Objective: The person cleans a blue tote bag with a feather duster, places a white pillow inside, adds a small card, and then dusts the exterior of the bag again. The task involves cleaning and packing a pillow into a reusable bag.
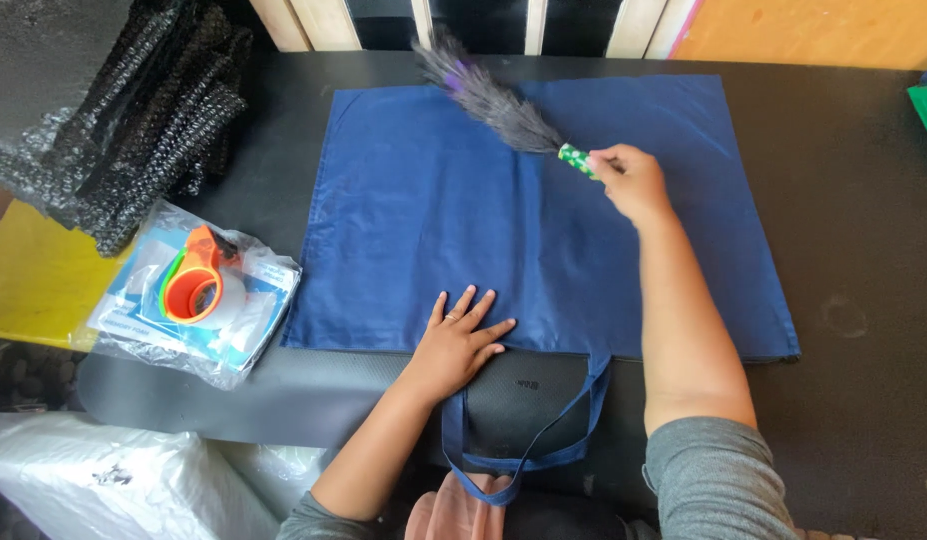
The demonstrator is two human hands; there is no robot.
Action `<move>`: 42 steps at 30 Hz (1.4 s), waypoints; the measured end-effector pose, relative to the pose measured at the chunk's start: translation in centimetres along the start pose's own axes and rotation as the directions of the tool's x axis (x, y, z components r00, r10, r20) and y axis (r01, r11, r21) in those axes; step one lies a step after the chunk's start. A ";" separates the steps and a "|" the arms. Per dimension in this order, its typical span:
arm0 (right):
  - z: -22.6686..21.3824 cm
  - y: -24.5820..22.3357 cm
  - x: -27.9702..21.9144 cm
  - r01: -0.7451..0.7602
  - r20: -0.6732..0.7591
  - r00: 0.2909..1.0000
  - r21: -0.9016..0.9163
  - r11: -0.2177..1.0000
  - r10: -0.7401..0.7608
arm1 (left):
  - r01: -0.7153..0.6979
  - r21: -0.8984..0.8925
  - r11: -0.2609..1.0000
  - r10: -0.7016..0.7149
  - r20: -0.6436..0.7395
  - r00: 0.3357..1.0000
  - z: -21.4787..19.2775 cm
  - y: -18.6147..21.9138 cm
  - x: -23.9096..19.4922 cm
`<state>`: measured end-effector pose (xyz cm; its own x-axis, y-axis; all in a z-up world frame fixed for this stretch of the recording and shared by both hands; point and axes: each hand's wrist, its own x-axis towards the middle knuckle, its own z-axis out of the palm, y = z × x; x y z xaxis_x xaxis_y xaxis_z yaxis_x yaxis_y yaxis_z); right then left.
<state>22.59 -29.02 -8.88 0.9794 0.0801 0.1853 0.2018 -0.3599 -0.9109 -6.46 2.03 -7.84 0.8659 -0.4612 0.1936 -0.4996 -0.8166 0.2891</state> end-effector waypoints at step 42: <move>-14.2 -0.8 -12.8 -0.089 0.065 0.994 0.066 0.994 0.085 | -0.595 -0.064 0.801 0.583 -0.142 0.800 6.7 3.3 10.0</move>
<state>10.01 -42.91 -5.29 0.9905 0.1099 0.0828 0.1128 -0.3038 -0.9460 0.75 -7.60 -11.18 0.3984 -0.7955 0.4566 -0.9169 -0.3578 0.1767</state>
